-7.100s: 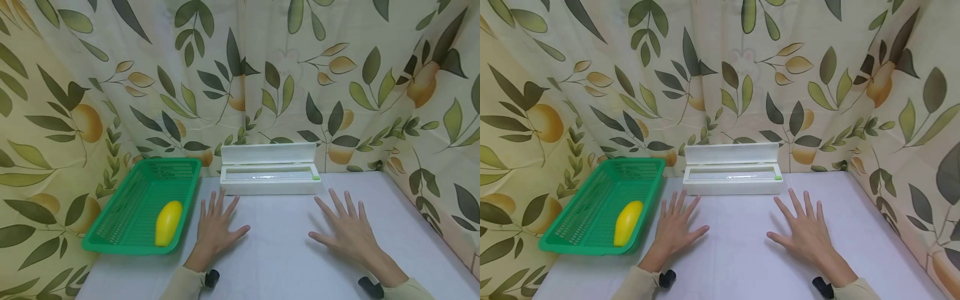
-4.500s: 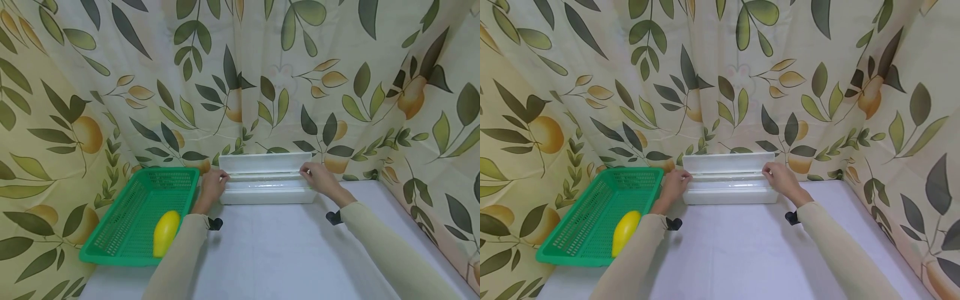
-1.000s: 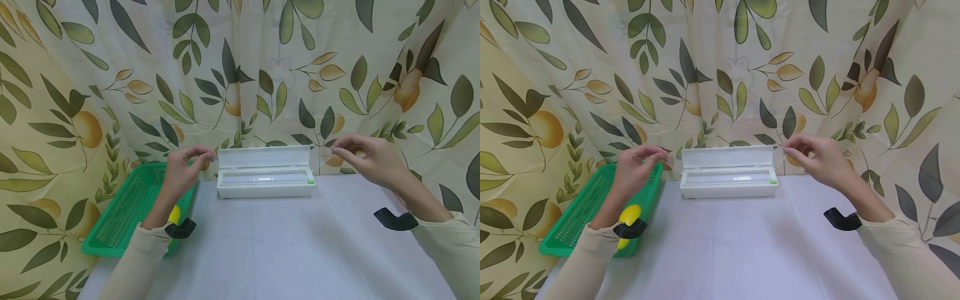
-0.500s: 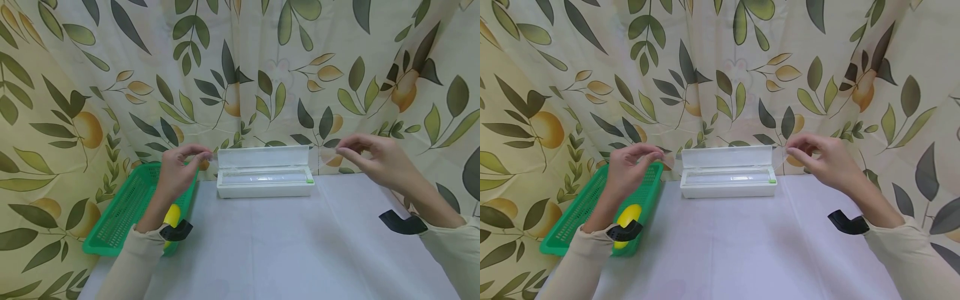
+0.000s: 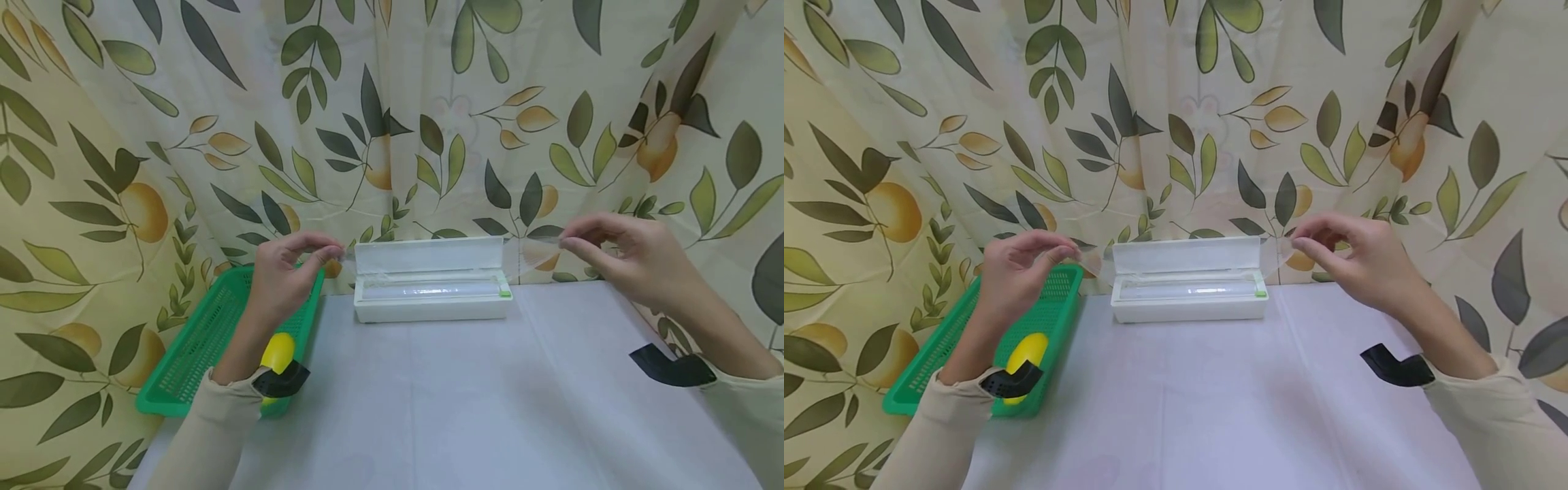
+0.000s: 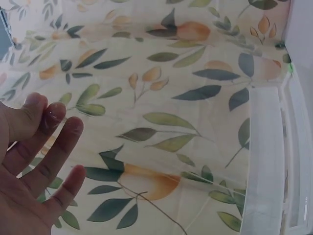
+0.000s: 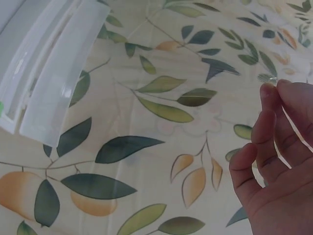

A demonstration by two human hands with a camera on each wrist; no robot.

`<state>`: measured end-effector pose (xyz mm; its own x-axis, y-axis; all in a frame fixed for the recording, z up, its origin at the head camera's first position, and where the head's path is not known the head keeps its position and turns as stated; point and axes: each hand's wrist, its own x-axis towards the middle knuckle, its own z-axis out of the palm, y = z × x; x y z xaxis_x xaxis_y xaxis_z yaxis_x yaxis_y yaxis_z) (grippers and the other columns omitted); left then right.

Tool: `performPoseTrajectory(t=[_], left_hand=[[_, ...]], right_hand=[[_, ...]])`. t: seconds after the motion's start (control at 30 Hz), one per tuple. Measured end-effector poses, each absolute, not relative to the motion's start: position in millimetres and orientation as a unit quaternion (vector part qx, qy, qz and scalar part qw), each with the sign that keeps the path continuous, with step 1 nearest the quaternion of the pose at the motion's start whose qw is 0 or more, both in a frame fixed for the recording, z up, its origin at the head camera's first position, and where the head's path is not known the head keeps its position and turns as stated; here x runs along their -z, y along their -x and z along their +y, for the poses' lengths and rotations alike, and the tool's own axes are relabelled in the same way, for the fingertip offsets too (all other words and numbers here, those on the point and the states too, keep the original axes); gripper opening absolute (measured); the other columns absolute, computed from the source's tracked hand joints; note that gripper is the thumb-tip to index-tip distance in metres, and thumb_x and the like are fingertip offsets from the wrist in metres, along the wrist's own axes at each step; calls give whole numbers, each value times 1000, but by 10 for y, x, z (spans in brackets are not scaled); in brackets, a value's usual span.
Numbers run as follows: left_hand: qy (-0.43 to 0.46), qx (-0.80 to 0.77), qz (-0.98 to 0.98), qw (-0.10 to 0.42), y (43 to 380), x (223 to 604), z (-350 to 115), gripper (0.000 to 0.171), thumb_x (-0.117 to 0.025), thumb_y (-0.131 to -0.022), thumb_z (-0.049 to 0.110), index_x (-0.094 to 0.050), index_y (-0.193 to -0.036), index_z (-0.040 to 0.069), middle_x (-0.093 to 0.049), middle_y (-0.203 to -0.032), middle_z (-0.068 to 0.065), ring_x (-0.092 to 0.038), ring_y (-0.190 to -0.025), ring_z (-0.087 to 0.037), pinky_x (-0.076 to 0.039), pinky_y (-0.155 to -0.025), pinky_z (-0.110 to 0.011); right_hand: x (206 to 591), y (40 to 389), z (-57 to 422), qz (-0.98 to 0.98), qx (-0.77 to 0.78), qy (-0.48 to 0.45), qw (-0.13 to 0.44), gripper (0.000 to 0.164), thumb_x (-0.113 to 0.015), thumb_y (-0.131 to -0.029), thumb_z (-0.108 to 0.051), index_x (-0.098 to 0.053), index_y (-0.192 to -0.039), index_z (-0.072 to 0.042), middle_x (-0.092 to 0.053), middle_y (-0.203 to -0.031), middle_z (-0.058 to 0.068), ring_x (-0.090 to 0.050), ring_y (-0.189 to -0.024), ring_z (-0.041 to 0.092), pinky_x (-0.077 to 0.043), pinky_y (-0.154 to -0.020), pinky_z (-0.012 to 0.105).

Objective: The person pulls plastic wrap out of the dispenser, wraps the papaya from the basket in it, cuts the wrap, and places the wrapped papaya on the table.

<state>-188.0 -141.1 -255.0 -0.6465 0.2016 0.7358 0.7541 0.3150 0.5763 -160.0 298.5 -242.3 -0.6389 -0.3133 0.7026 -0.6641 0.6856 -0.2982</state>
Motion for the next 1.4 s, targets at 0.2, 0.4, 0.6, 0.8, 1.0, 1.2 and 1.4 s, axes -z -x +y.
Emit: performPoseTrajectory(t=[0.2,0.4,0.6,0.8,1.0,1.2,1.4], left_hand=[[322,499,-762,258,1735,2669,-1428,7,-73,-91,-4,-76,-95,0,-77,-90,-5,-71,-85,-12,-56,-85,-25],[351,512,-752,223,1507,2981,-1491,15,-71,-90,-9,-76,-95,4,-76,-89,-2,-71,-82,-15,-57,-80,-25],[397,519,-741,153,1285,3385,-1582,23,-72,-88,-13,-76,-96,8,-77,-89,-2,-72,-81,-14,-58,-75,-26],[422,505,-749,79,1138,3707,-1617,17,-72,-92,-3,-76,-100,11,-77,-91,-1,-73,-81,-13,-60,-77,-31],[395,502,-769,8,1033,4020,-1651,15,-75,-92,4,-77,-98,17,-77,-90,3,-72,-80,-11,-59,-78,-32],[336,489,-802,-65,938,4331,-1656,7,-76,-93,15,-78,-94,22,-75,-88,9,-69,-83,-7,-56,-83,-31],[322,495,-803,-78,909,4540,-1648,5,-75,-95,18,-79,-95,16,-75,-90,10,-70,-85,-9,-55,-88,-33]], right_hand=[[2561,1470,3031,-854,-284,-302,314,31,-80,-78,13,-76,-100,-8,-69,-92,-15,-57,-81,-3,-44,-69,7],[2845,1220,3051,-847,-298,-336,285,36,-79,-77,15,-73,-100,-12,-71,-92,-8,-60,-87,-1,-45,-87,6],[3207,922,3062,-864,-306,-341,209,54,-80,-72,17,-70,-100,-28,-67,-89,-18,-57,-79,-1,-47,-72,13],[3642,722,3103,-854,-357,-353,134,48,-77,-80,15,-69,-102,-27,-67,-90,-16,-59,-78,2,-46,-65,17],[4023,619,3077,-863,-401,-304,55,32,-73,-91,2,-69,-101,-28,-68,-89,-15,-61,-74,4,-48,-63,21],[4407,573,3050,-859,-432,-274,-2,19,-69,-97,-3,-69,-109,-18,-71,-96,-8,-61,-73,6,-49,-60,24],[4608,576,2998,-860,-440,-258,-1,19,-66,-99,-3,-67,-117,-9,-71,-91,-7,-65,-78,8,-55,-66,24]])
